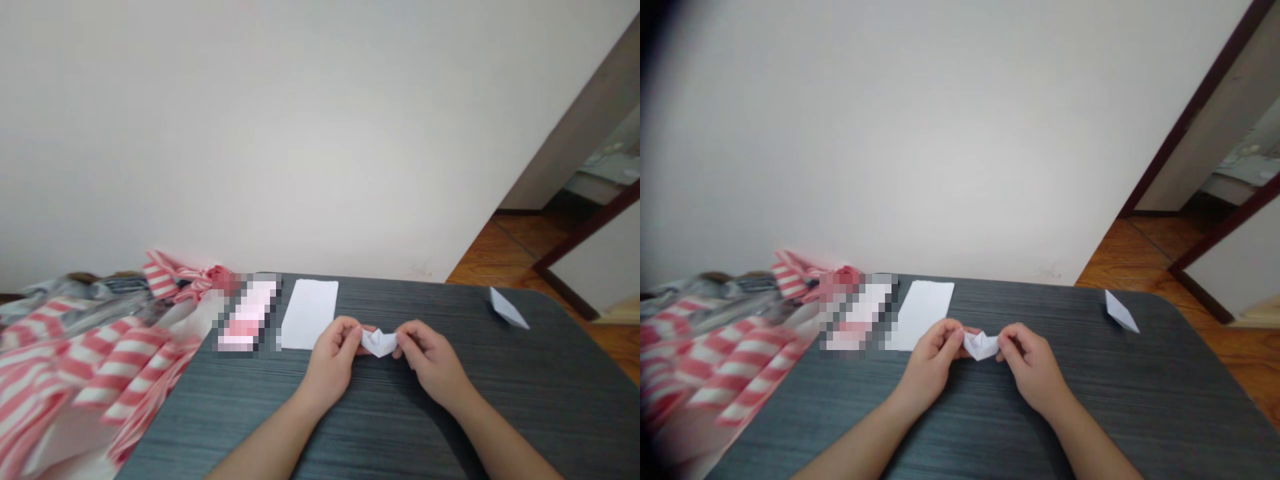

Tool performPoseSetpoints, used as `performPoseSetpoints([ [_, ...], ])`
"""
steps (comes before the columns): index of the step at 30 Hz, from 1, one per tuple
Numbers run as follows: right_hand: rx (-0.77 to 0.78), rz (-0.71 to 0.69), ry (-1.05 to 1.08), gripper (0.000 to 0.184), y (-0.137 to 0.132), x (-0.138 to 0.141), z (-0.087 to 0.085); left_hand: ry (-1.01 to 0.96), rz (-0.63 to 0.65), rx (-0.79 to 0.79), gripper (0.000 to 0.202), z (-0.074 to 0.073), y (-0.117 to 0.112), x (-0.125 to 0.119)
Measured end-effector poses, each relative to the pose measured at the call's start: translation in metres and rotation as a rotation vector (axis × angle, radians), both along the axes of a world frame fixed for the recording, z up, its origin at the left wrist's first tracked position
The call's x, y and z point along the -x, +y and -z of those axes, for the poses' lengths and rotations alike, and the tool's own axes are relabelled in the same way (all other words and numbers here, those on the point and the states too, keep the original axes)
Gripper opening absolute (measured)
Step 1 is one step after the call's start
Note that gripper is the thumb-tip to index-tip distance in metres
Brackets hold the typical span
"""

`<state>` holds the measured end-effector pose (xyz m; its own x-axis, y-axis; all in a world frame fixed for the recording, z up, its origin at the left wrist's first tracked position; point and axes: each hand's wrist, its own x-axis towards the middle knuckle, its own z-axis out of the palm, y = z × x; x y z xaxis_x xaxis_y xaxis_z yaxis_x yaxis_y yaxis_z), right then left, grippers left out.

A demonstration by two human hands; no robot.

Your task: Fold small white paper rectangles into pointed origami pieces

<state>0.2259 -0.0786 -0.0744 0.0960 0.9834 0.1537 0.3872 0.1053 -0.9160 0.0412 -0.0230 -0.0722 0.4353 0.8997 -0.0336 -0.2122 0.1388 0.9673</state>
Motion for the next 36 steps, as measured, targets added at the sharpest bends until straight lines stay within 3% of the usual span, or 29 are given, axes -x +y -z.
performPoseSetpoints([
  [3, 0.013, -0.019, 0.071, 0.015, -0.001, 0.001, 0.004, -0.03, -0.024, 0.0, 0.016, 0.003, 0.0, 0.0],
  [7, -0.029, -0.108, 0.12, 0.017, -0.001, 0.002, 0.005, 0.154, -0.031, -0.156, 0.016, 0.001, -0.003, 0.003],
  [9, -0.062, -0.139, 0.067, 0.02, 0.0, 0.002, 0.004, 0.262, -0.028, -0.252, 0.016, -0.002, -0.004, 0.005],
  [14, -0.126, -0.129, -0.107, 0.006, 0.003, 0.003, -0.005, 0.328, -0.003, -0.331, 0.018, -0.006, -0.006, 0.007],
  [17, -0.13, -0.094, -0.066, 0.01, 0.003, 0.003, -0.005, 0.247, -0.016, -0.264, 0.017, -0.004, -0.005, 0.005],
  [26, 0.015, 0.008, 0.124, 0.015, 0.0, 0.004, 0.003, -0.139, -0.09, 0.132, 0.023, -0.002, -0.002, -0.002],
  [36, -0.034, 0.016, 0.178, 0.019, -0.002, 0.006, 0.002, -0.284, -0.076, 0.257, 0.026, -0.006, -0.004, -0.003],
])
